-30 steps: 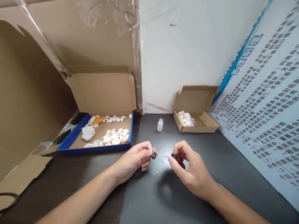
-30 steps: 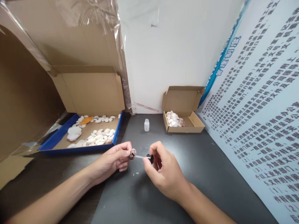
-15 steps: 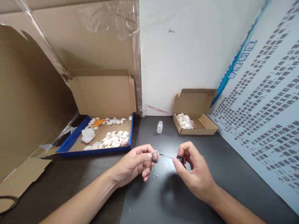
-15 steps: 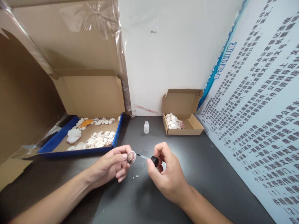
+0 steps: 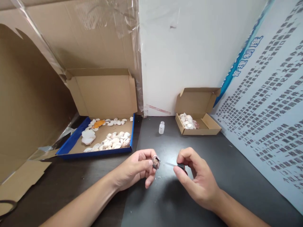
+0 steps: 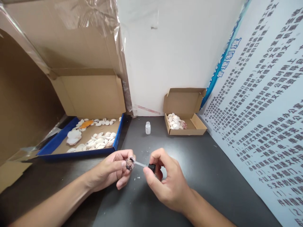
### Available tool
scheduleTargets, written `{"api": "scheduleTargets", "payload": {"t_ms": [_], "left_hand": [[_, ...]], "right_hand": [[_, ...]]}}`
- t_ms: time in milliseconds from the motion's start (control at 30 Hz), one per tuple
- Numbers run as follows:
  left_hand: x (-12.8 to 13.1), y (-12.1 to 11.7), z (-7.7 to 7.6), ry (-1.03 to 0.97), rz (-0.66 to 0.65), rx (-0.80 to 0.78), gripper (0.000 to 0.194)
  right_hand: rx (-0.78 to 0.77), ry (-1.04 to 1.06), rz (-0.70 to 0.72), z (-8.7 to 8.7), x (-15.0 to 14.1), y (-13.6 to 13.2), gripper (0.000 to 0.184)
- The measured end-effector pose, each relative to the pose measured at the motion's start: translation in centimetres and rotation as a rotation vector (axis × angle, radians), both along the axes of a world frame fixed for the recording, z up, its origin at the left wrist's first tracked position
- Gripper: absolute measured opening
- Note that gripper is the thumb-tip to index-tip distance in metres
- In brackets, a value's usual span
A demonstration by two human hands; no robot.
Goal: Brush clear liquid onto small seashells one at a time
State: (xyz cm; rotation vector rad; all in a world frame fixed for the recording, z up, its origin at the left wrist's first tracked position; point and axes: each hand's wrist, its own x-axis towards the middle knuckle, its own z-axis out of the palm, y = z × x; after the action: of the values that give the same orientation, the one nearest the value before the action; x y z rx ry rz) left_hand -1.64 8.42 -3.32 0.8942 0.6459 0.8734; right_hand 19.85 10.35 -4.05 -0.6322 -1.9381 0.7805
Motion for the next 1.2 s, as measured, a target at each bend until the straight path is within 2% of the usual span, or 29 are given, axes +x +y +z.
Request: {"api": "scheduleTargets", "payload": {"t_ms": [167,300,400,500,600,767,933,1067,1200], "left_hand": [[0.27,0.11,0.09,0.063,0.102,0.056,0.036],[0.34,0.16,0.2,0.085,0.145,0.059,0.036],[0.39,0.15,0.29,0.089,0.172,0.072,0.036],[0.43,0.14,0.37,0.092,0.205,0.09,0.037],[0.41,0.13,0.4,0.08,0.204,0.087,0.037],[0.34,0.1,0.39,0.069,0.206,0.07,0.037],[0.3,0.15,0.29,0.066,0.196,0.067,0.036],[0.27,0.19,0.26,0.06,0.191,0.069,0.034],[0.24,0.11,0.38,0.062,0.181,0.06,0.034]], "right_hand": [[0.001,-0.004,-0.064,0.15,-0.09,0.17,0.014],[-0.007,-0.008,-0.025,0.16,-0.14,0.2,0.012],[-0.002,-0.04,-0.067,0.15,-0.16,0.2,0.013],[-0.004,0.018,-0.063,0.08,-0.14,0.21,0.012],[-0.007,0.021,-0.014,0.03,-0.16,0.16,0.011],[0.025,-0.043,-0.094,0.23,-0.24,0.1,0.01],[0.045,-0.013,-0.018,0.26,-0.25,0.03,0.01],[0.019,-0.034,-0.094,0.2,-0.2,0.02,0.012],[0.042,0.021,-0.067,0.1,-0.14,0.14,0.011]]}}
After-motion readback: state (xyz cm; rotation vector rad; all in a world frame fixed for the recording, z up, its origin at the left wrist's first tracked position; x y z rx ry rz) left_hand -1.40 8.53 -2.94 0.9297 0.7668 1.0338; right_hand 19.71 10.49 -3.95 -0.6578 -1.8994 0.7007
